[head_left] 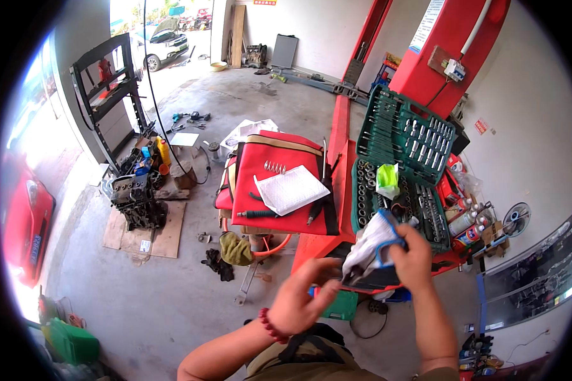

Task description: The person puts on gloves and retrieves a wrench and screwdriver from a tool cart. They walk to a white car with the hood open, remove the hood latch spring, and use a screwdriver to adjust the latch mechanism. They then reattach the spring and tighten the latch with the wrench.

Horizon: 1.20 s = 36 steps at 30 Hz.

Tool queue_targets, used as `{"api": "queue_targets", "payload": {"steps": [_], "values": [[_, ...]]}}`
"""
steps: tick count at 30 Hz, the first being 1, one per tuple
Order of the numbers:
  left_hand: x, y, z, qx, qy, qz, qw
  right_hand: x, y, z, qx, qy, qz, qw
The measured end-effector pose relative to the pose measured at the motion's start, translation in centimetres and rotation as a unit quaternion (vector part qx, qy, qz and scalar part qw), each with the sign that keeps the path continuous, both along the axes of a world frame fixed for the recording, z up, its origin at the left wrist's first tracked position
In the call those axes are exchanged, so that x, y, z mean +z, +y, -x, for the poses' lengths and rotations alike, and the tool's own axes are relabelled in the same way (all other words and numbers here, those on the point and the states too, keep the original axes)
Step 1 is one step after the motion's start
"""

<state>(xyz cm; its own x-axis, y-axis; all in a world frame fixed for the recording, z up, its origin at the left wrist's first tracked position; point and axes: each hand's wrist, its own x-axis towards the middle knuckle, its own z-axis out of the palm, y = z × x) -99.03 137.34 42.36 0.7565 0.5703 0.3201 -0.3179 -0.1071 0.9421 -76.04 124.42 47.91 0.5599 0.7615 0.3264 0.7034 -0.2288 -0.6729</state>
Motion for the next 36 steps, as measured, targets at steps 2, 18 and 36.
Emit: {"api": "queue_targets", "payload": {"steps": [2,18,36], "values": [[0.1,-1.7,-2.6,-0.065,-0.016,0.091,0.994,-2.1,-1.2,4.3,0.118,-0.218,-0.033,0.968],[-7.1,-5.5,-4.7,0.111,0.228,-0.293,0.922,-13.5,-5.7,2.0,0.151,0.119,0.073,0.979],[-10.1,-12.4,-6.5,0.333,0.374,0.053,0.864,-19.2,-4.0,0.4,0.247,0.249,-0.081,0.933]]}}
